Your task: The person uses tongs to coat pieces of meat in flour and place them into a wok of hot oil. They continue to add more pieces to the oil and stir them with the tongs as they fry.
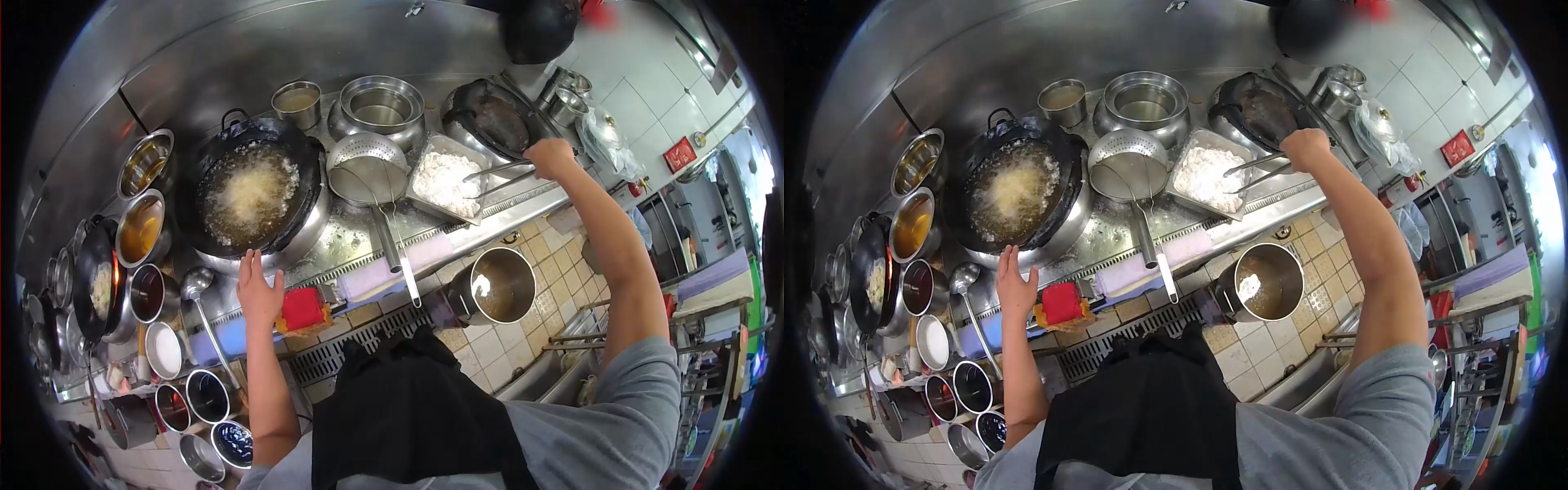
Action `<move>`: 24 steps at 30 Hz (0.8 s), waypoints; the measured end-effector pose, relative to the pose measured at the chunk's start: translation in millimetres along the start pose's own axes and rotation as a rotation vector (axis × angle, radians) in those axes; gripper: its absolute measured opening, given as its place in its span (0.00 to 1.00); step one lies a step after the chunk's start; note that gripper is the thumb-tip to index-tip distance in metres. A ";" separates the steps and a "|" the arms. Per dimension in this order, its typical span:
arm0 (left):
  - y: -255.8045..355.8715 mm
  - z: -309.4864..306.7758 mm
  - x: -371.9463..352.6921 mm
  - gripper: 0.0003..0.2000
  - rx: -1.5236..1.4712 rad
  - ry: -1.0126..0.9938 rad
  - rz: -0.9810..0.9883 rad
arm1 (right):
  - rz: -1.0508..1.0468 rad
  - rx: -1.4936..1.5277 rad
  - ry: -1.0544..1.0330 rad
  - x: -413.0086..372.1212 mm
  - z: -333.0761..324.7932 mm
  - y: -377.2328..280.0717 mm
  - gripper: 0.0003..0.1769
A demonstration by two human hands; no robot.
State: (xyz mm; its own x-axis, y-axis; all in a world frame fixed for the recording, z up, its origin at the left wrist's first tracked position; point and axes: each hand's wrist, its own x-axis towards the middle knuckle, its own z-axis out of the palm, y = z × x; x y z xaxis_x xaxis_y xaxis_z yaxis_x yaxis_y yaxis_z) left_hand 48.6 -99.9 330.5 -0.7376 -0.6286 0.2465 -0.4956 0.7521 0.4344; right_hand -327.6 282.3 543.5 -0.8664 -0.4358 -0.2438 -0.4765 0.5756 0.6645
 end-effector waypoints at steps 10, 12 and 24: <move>10.0 14.6 2.5 0.29 0.024 0.093 -0.108 | -0.332 -0.011 0.150 85.5 47.2 -45.8 0.18; 6.5 16.7 0.7 0.28 -0.034 0.122 -0.069 | -0.364 0.053 0.117 84.7 59.5 -33.6 0.18; 53.2 93.6 -82.3 0.21 -0.538 0.318 -0.329 | -0.194 0.687 0.330 52.9 181.0 50.2 0.22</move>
State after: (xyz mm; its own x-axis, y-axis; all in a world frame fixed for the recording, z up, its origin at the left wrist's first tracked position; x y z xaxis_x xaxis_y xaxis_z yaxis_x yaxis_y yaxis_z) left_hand 40.0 10.4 252.3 -0.3779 -0.8957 0.2342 -0.3138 0.3619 0.8778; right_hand -424.4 413.3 436.0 -0.7202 -0.6935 -0.0174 -0.6937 0.7200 0.0198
